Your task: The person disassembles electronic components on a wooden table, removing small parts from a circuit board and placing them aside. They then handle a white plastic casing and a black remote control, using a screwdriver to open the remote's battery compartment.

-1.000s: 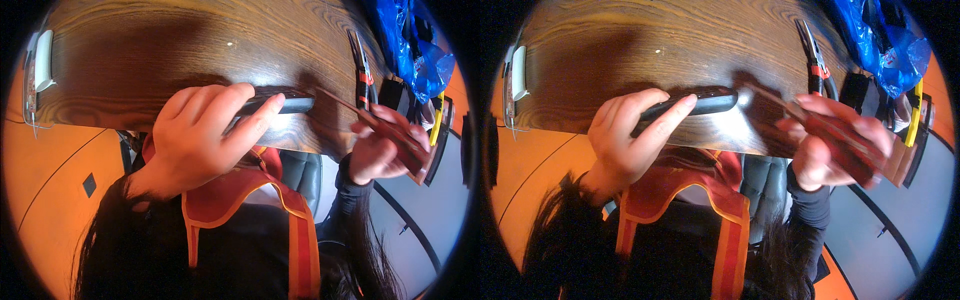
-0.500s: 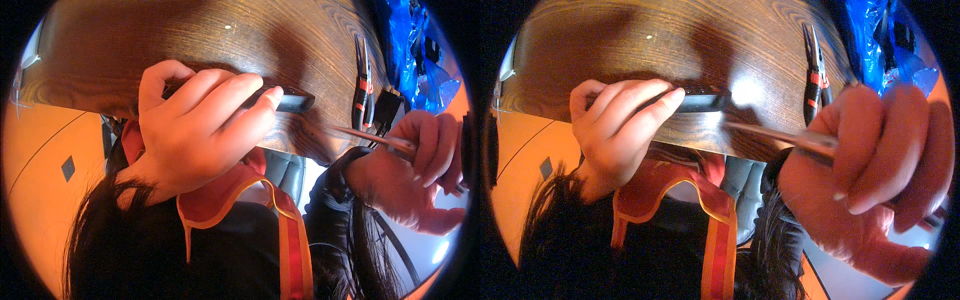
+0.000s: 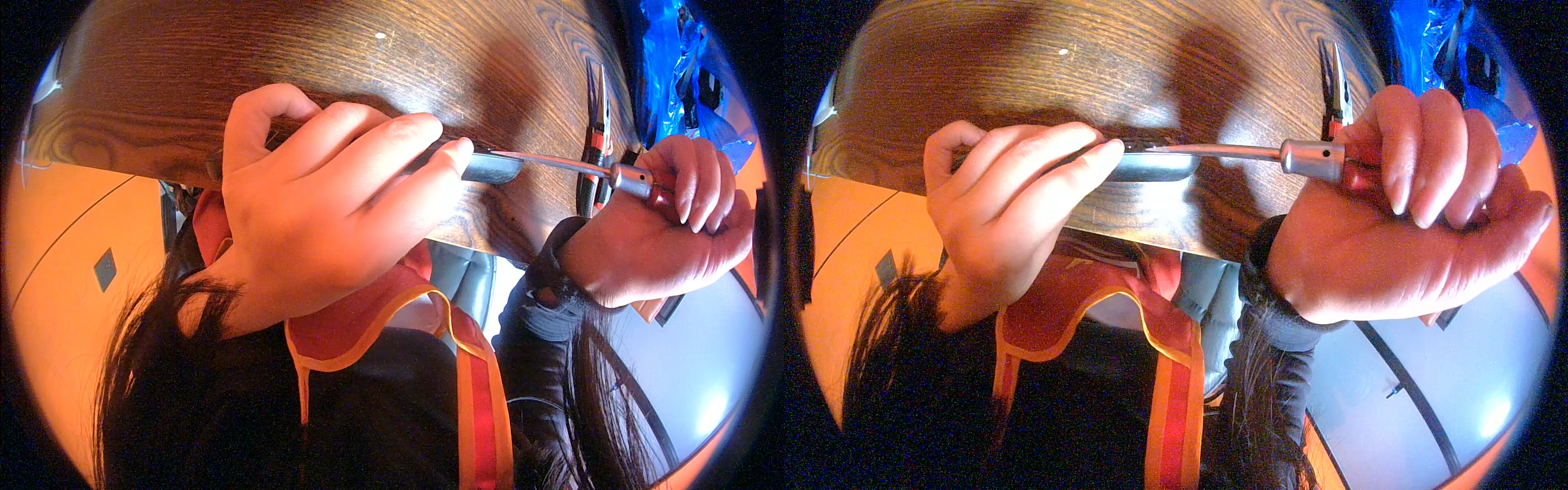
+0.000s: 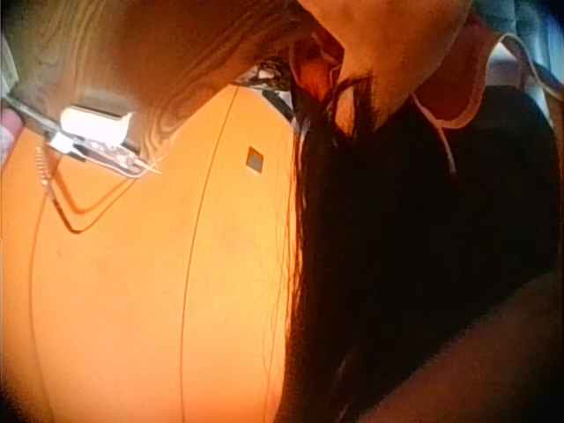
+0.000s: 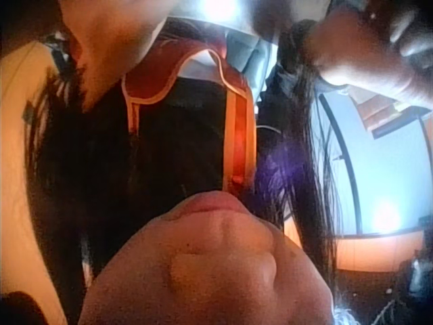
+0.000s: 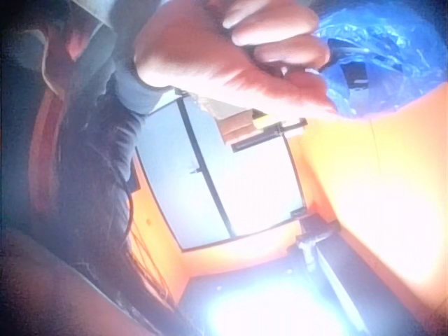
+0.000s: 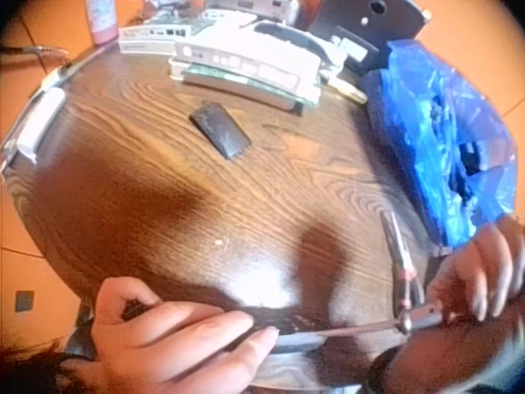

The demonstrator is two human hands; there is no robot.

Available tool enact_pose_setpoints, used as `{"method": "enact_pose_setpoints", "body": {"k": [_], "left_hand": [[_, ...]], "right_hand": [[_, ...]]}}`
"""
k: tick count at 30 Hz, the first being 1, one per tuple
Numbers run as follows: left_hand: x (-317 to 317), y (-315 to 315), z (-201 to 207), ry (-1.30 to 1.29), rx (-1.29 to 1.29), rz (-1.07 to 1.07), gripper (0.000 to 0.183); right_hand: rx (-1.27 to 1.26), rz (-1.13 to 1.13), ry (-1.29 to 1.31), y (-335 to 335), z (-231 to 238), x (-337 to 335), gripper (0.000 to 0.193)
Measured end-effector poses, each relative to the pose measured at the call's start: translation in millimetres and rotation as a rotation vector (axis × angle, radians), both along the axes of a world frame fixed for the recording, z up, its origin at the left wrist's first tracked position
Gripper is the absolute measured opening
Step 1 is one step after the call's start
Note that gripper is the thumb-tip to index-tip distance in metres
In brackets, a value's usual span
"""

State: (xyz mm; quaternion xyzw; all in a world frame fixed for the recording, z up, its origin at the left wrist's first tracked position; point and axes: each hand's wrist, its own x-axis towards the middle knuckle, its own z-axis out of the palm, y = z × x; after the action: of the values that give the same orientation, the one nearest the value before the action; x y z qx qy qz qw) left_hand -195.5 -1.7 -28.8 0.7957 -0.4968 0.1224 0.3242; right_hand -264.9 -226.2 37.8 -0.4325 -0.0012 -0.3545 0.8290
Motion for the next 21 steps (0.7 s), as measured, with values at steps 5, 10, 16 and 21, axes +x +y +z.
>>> {"method": "enact_pose_setpoints", "body": {"k": [5, 10, 16, 21], "left_hand": [[0.7, 0.5, 0.4, 0.011, -0.006, 0.001, 0.026], [1.9, 1.6, 1.6, 0.016, 0.004, -0.011, 0.027], [2.0, 0.9, 0.8, 0.010, 0.002, -0.008, 0.026], [1.9, 1.2, 1.0, 0.019, 0.006, -0.008, 0.027]], "right_hand": [[-0.068, -0.029, 0.017, 1.0, -1.6, -0.6, 0.039], [0.010, 0.002, -0.007, -1.2, 0.1, -2.0, 0.042], [-0.049, -0.040, 0.011, 4.3, -6.7, -2.3, 0.044], [0.070, 0.020, -0.033, 4.9, -3.2, -3.7, 0.044]]}}
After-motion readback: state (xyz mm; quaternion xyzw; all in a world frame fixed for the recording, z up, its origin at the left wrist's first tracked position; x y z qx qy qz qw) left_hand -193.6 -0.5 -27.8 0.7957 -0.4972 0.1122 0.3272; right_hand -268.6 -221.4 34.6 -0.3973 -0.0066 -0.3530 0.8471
